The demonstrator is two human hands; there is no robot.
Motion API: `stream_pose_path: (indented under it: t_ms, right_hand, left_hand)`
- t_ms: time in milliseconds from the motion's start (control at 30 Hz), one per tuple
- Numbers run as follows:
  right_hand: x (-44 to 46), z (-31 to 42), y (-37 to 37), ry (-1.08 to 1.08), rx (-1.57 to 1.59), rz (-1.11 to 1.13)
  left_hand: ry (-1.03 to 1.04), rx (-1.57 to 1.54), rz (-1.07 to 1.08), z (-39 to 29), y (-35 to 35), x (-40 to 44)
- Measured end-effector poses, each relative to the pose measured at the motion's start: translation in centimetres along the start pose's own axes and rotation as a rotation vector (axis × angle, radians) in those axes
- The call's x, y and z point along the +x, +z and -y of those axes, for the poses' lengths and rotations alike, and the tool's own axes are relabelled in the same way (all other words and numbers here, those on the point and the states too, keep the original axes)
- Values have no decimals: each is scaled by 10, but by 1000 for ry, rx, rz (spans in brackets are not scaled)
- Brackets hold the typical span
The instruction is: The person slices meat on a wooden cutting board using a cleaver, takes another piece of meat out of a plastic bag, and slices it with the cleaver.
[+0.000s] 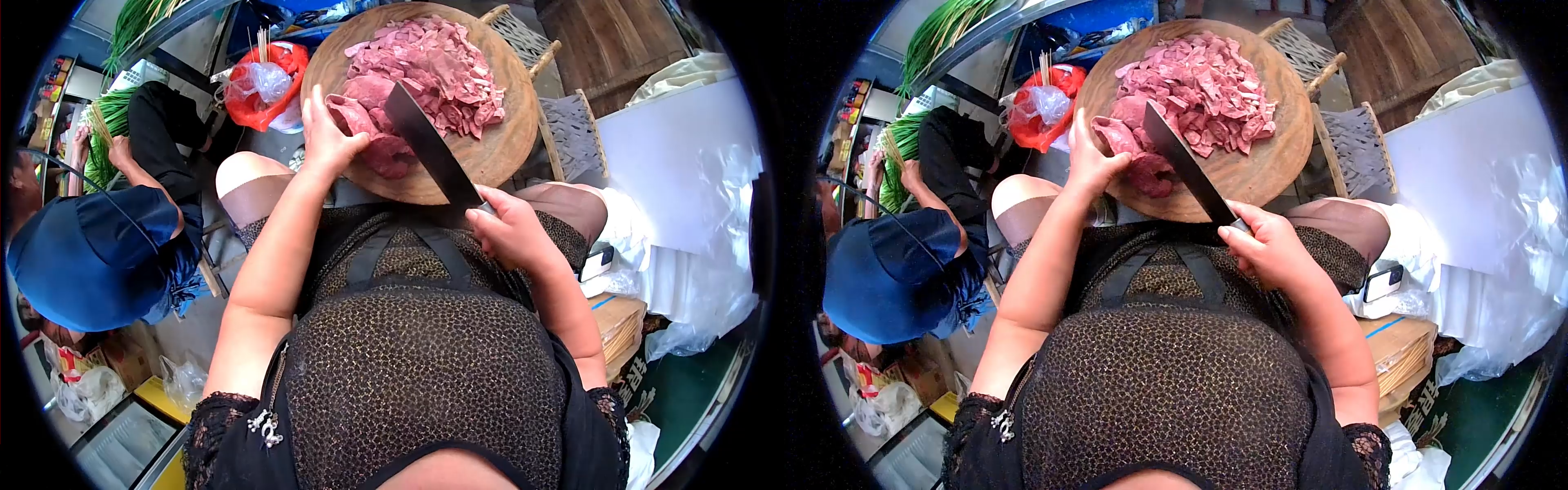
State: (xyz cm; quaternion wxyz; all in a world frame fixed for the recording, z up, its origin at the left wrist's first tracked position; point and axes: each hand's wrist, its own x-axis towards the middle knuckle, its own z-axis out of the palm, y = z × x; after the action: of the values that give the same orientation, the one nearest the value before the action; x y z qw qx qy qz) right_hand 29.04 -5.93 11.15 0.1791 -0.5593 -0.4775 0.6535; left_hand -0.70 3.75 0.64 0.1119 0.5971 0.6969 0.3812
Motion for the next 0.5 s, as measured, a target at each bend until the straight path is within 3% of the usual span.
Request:
stream_pose_path:
  t_ms: [33,67,133,167,267,500]
  right_hand:
    - [-1,2,-1,0,19,-3]
    - [-1,2,-1,0,39,-5]
    - [-1,1,-3,6,44,-9]
    - [-2,2,-3,16,50,-7]
    - [-3,3,-3,24,40,-9]
    - [-4,8,2,-37,-53,-15]
  left_hand:
    - [122,6,3,-4,-5,3]
    - [119,8,5,-6,-10,7]
    - [443,159,488,-4,-17,18]
    - [596,47,472,4,-8,16]
    - [718,132,419,-22,-29,6]
    - [784,-57,291,18,-16,12]
